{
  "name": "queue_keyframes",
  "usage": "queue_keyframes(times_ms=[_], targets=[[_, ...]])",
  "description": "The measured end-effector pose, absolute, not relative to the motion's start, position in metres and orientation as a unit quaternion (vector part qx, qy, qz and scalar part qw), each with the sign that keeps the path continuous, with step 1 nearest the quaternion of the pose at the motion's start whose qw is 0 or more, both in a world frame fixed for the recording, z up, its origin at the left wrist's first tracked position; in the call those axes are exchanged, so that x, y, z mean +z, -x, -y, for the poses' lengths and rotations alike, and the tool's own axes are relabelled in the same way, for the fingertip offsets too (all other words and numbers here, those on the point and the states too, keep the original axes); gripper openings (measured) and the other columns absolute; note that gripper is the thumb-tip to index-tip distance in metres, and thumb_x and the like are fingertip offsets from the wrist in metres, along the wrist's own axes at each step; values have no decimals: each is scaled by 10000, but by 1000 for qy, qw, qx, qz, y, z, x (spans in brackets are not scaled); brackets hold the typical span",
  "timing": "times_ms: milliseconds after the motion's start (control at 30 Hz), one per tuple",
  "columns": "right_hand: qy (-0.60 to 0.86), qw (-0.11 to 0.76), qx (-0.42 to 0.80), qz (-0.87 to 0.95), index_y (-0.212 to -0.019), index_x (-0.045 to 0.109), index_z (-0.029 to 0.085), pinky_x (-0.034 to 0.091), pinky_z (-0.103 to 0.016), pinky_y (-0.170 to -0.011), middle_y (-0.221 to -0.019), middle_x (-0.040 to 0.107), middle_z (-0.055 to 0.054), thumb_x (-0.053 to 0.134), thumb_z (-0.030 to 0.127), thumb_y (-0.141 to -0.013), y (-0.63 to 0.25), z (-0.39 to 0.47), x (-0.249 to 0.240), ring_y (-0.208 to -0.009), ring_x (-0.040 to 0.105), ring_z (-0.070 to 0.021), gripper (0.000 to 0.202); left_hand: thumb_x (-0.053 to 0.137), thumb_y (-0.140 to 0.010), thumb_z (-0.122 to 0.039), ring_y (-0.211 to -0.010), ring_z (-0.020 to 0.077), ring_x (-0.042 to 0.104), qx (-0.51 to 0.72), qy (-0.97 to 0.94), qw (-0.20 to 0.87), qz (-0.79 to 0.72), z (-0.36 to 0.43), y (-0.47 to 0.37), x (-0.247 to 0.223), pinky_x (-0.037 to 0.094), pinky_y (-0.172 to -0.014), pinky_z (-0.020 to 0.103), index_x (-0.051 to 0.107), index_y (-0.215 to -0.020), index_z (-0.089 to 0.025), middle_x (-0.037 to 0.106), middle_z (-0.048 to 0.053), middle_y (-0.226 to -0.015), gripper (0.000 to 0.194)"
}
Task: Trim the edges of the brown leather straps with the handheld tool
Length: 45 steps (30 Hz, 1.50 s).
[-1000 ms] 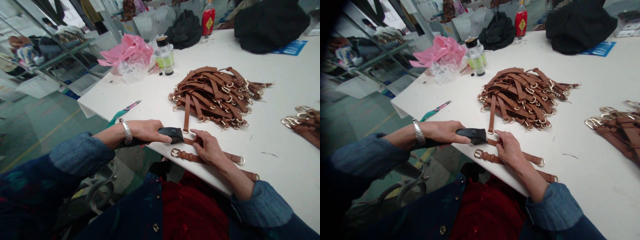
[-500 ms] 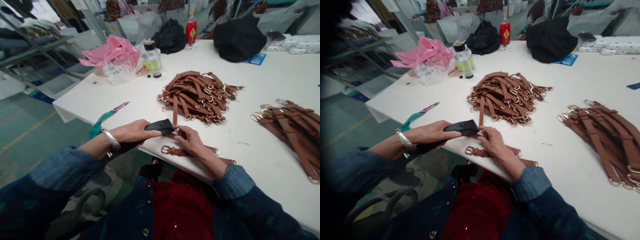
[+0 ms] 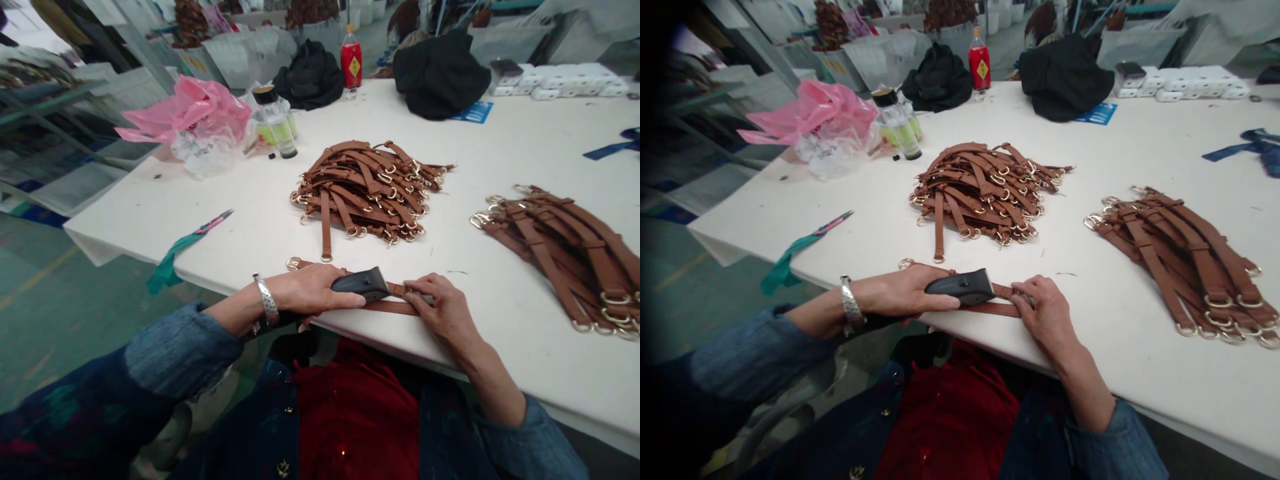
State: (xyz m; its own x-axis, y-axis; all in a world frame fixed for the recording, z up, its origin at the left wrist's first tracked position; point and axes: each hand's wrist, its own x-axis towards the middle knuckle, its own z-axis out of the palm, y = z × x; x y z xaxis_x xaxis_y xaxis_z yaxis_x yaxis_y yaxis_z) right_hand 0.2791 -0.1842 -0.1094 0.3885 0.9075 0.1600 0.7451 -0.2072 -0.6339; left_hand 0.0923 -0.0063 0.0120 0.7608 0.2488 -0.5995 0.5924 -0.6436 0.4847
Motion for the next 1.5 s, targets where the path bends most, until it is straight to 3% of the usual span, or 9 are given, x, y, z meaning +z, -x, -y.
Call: queue_keyframes(times_ms=[200, 333, 533, 667, 933, 1100, 1233, 1500], targets=[[765, 342, 145, 526, -971, 683, 229, 448, -325, -750, -843, 662, -41, 546, 263, -822, -280, 173, -111, -820, 582, -195, 205, 421, -774, -635, -727, 184, 546, -239, -891, 292, -252, 20, -115, -1, 398, -635, 269, 595, -997, -151, 632, 72, -879, 560], [766, 347, 143, 522, -943, 686, 227, 440, -315, -752, -835, 669, -40, 488, 228, -850, -278, 173, -111, -815, 586, -188, 219, 428, -786, -608, -699, 178, 556, -236, -878, 336, -245, 21, -111, 0, 401, -630, 262, 601, -989, -165, 640, 46, -829, 517], [787, 313, 125, 517, -894, 685, 226, 423, -311, -750, -819, 663, -35, 501, 209, -828, -274, 169, -111, -816, 581, -189, 196, 434, -776, -639, -512, 150, 540, -292, -834, 356, -304, 18, -109, 7, 369, -479, 240, 576, -993, -182, 602, -1, -640, 526], [799, 297, 118, 509, -885, 673, 228, 416, -310, -749, -839, 662, -31, 494, 198, -819, -273, 168, -108, -824, 582, -189, 193, 458, -736, -679, -602, 168, 566, -255, -861, 325, -297, 20, -119, 1, 392, -527, 251, 608, -905, -157, 629, 45, -727, 569], [811, 268, 100, 509, -872, 661, 228, 388, -297, -731, -810, 641, -35, 492, 195, -821, -270, 166, -108, -826, 563, -183, 180, 434, -769, -677, -537, 152, 565, -260, -832, 397, -287, 12, -94, -3, 397, -499, 245, 566, -1080, -201, 628, 13, -742, 584], [826, 254, 95, 495, -857, 649, 223, 380, -290, -712, -828, 641, -26, 496, 192, -809, -268, 165, -107, -810, 559, -182, 163, 445, -770, -656, -573, 161, 567, -226, -864, 358, -271, 17, -110, -7, 380, -501, 240, 609, -857, -184, 607, 10, -647, 508], [821, 267, 98, 495, -876, 646, 217, 387, -285, -726, -848, 648, -25, 487, 177, -811, -271, 165, -108, -828, 566, -179, 177, 393, -763, -705, -452, 153, 532, -248, -828, 402, -302, 18, -115, -13, 366, -423, 250, 582, -874, -164, 589, 11, -584, 583], [822, 257, 76, 503, -874, 650, 232, 392, -299, -720, -841, 648, -20, 488, 197, -820, -270, 165, -111, -823, 568, -185, 174, 484, -765, -605, -641, 159, 581, -224, -865, 346, -287, 12, -99, -1, 397, -549, 242, 626, -885, -172, 655, 23, -730, 471]])
